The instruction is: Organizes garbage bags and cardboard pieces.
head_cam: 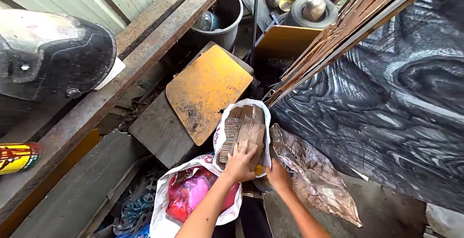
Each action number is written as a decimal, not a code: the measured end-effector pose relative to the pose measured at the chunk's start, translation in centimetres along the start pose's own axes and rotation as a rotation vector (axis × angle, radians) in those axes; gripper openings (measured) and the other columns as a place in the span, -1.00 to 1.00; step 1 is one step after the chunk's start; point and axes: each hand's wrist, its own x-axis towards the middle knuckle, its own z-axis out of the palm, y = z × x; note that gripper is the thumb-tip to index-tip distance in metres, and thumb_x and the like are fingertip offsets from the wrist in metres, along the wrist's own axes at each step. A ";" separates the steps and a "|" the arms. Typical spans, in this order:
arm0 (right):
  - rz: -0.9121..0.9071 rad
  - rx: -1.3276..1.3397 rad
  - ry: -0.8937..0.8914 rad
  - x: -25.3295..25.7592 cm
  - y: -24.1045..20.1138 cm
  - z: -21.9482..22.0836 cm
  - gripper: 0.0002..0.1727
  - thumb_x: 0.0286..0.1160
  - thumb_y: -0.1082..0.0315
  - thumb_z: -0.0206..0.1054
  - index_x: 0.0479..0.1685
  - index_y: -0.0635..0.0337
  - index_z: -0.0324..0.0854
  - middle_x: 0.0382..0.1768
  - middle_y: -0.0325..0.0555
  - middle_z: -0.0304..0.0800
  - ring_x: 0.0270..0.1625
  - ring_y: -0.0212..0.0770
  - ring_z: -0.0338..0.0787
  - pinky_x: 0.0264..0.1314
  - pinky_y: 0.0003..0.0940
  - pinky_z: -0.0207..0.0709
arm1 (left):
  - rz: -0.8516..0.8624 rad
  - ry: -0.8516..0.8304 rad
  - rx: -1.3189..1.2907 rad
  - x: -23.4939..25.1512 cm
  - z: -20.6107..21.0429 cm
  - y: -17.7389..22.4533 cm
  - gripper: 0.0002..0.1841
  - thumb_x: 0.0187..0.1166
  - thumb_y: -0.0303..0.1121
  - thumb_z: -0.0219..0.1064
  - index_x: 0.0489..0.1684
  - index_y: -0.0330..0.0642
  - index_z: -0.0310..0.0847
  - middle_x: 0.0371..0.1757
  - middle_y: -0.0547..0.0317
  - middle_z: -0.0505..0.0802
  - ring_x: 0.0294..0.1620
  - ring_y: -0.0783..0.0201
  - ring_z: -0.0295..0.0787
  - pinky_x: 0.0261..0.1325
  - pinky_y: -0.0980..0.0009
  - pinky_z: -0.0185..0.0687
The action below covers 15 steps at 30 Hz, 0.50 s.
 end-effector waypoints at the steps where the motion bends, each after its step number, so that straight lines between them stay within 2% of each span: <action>1: -0.099 -0.020 0.115 -1.1 -0.1 -0.1 -0.50 0.67 0.17 0.25 0.50 0.25 0.48 0.30 0.22 0.72 0.29 0.18 0.78 0.26 0.18 0.64 | 0.005 -0.001 -0.008 0.2 0.0 -0.1 0.10 0.19 0.04 0.55 0.91 0.50 -0.05 0.96 0.04 -0.06 0.89 -0.42 -0.29 0.47 -0.67 0.08; 2: -0.227 -0.022 0.211 -2.0 0.0 0.1 -0.48 0.58 0.21 0.32 0.46 0.28 0.51 0.30 0.23 0.70 0.28 0.18 0.78 0.22 0.15 0.67 | 0.008 -0.002 -0.017 0.3 0.0 -0.1 0.11 0.18 0.04 0.56 0.91 0.49 -0.05 0.96 0.05 -0.05 0.89 -0.42 -0.27 0.46 -0.66 0.09; 4: -0.422 -0.064 0.262 -3.0 0.0 0.9 -0.48 0.46 0.19 0.38 0.38 0.27 0.63 0.27 0.21 0.73 0.27 0.17 0.78 0.16 0.11 0.71 | 0.012 -0.005 -0.049 0.4 0.0 -0.2 0.12 0.17 0.03 0.58 0.92 0.46 -0.04 0.96 0.08 -0.04 0.89 -0.39 -0.27 0.47 -0.66 0.11; 5: -0.426 -0.113 0.216 -3.2 -0.2 1.2 -0.47 0.45 0.16 0.38 0.39 0.21 0.65 0.29 0.16 0.73 0.27 0.15 0.78 0.15 0.10 0.70 | 0.013 -0.005 -0.067 0.4 0.0 -0.2 0.14 0.15 0.02 0.61 0.91 0.46 -0.03 0.96 0.10 -0.04 0.90 -0.36 -0.28 0.47 -0.65 0.12; 8: -0.273 -0.161 -0.001 -2.2 -1.0 1.7 -0.40 0.63 0.10 0.29 0.66 0.04 0.44 0.38 0.12 0.70 0.26 0.18 0.80 0.21 0.20 0.65 | 0.045 0.024 -0.124 0.6 -0.2 -0.7 0.14 0.09 -0.06 0.65 0.90 0.37 0.06 0.94 0.05 0.02 0.89 -0.35 -0.20 0.48 -0.60 0.17; 10: -0.255 -0.092 0.030 -1.4 -0.5 2.3 -0.43 0.61 0.15 0.30 0.62 0.02 0.48 0.29 0.11 0.76 0.21 0.17 0.82 0.19 0.20 0.65 | 0.071 0.049 -0.160 0.7 -0.3 -1.1 0.12 0.07 -0.12 0.65 0.88 0.27 0.13 0.92 0.05 0.10 0.86 -0.28 -0.05 0.56 -0.45 0.24; 13: -0.274 -0.034 0.068 -0.4 0.3 1.6 -0.49 0.56 0.16 0.28 0.48 0.08 0.56 0.13 0.10 0.83 0.16 0.13 0.84 0.14 0.19 0.66 | 0.108 0.083 -0.246 0.9 -1.3 -1.6 0.06 0.11 -0.20 0.66 0.85 0.10 0.22 0.90 0.01 0.16 0.79 -0.09 0.21 0.69 -0.09 0.28; 15: -0.275 -0.028 0.039 0.4 0.4 1.0 -0.51 0.54 0.14 0.27 0.43 0.10 0.55 0.04 0.11 0.85 0.12 0.13 0.86 0.10 0.21 0.67 | 0.109 0.086 -0.260 1.0 -1.8 -1.9 0.03 0.10 -0.21 0.65 0.83 0.14 0.26 0.90 0.00 0.15 0.77 -0.04 0.25 0.67 -0.03 0.34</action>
